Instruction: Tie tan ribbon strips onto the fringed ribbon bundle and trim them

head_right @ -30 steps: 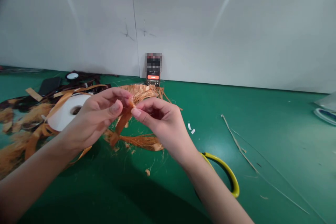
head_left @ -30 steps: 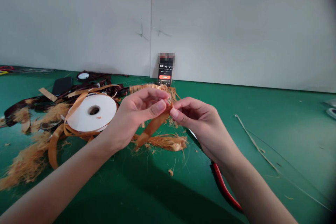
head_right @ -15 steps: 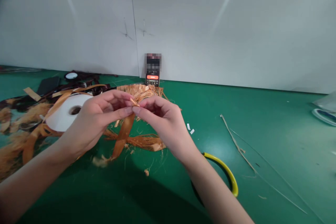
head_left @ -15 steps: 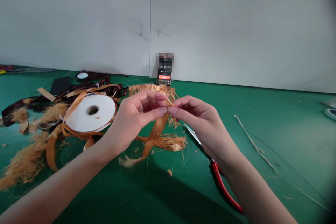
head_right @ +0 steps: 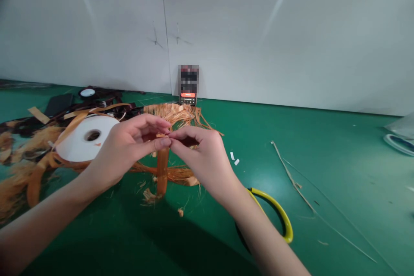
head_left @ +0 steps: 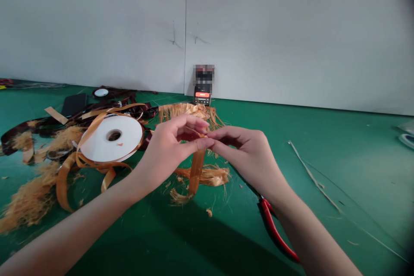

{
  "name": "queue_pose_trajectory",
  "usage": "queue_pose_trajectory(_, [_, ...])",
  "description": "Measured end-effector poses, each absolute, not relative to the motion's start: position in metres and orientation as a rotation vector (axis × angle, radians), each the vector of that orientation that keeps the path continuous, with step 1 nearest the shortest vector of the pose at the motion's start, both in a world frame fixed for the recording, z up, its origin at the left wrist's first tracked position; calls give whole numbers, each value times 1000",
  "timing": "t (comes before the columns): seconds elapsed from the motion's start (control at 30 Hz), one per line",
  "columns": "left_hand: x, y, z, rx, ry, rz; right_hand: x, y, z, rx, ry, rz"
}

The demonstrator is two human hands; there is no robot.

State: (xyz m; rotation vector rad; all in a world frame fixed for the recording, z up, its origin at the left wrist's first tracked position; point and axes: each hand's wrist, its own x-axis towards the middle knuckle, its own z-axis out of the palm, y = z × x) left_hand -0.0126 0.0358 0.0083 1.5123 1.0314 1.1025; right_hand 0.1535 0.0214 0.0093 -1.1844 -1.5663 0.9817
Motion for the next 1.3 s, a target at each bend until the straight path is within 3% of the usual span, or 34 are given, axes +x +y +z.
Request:
queue_pose_trajectory(0.3, [-13, 37, 0, 1207, 945, 1065, 152, 20, 8, -1102, -1522, 1366])
queue_pose_trajectory(0.63, [-10, 35, -2, 1131, 937, 906, 158, 17, 15, -1387, -1682, 1061])
queue_pose_trajectory(0.97, [-10, 29, 6, 751, 602, 669, 175, 13, 35, -1116, -1669, 1418])
queue_pose_trajectory(1.3, [-8, 29, 7, 749, 511, 572, 167, 16, 24, -1112, -1527, 1521])
